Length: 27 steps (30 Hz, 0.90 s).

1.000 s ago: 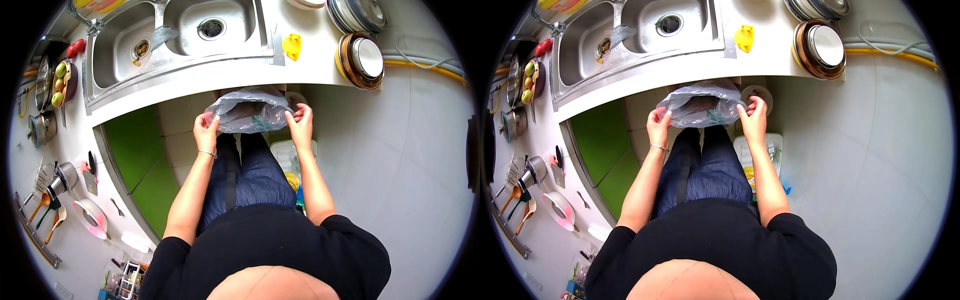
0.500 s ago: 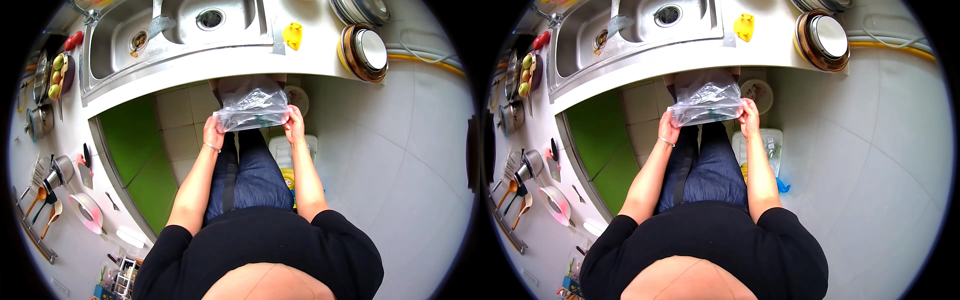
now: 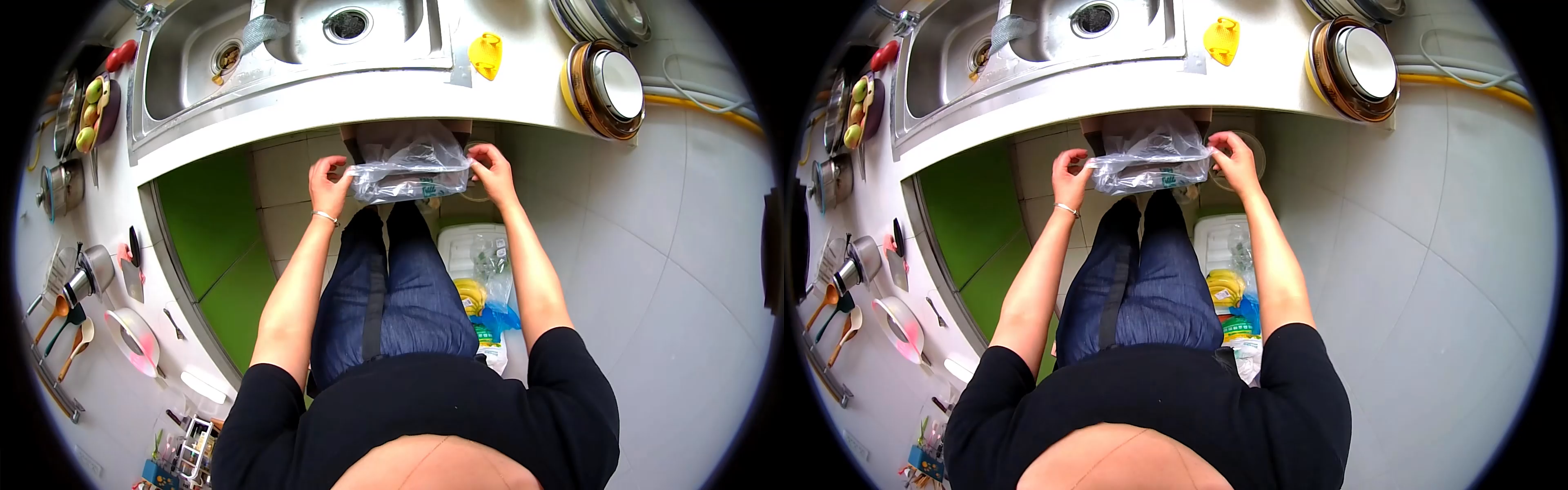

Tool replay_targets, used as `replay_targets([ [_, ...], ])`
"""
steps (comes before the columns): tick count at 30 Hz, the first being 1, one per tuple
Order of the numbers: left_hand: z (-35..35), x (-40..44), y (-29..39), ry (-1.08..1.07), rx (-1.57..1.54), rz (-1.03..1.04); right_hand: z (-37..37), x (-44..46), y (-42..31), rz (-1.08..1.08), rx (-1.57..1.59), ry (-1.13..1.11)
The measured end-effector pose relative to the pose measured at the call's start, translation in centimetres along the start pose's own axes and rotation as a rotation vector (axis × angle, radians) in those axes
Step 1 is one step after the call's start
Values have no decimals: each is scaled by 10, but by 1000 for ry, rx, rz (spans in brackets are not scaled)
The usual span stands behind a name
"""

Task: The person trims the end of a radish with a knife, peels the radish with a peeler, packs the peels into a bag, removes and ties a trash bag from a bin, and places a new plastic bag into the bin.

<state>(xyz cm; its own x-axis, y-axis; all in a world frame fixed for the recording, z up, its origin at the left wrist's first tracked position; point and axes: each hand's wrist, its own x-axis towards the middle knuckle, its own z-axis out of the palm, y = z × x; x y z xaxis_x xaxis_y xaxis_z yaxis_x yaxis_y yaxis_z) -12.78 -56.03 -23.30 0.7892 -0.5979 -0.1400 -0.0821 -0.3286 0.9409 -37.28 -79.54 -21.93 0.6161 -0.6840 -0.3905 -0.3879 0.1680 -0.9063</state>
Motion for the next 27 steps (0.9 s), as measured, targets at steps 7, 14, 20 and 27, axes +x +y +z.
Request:
replay_targets([
  [7,-19,28,24,-387,-256,-447,-10,3,-3,26,237,-265],
  [14,-19,31,27,-457,-195,-374,-11,9,8,19,-4,-335],
  [20,-4,30,16,-318,8,-212,12,-8,-47,-260,-457,-243],
  [27,16,-2,71,173,384,262,14,7,-46,-315,-624,-89],
])
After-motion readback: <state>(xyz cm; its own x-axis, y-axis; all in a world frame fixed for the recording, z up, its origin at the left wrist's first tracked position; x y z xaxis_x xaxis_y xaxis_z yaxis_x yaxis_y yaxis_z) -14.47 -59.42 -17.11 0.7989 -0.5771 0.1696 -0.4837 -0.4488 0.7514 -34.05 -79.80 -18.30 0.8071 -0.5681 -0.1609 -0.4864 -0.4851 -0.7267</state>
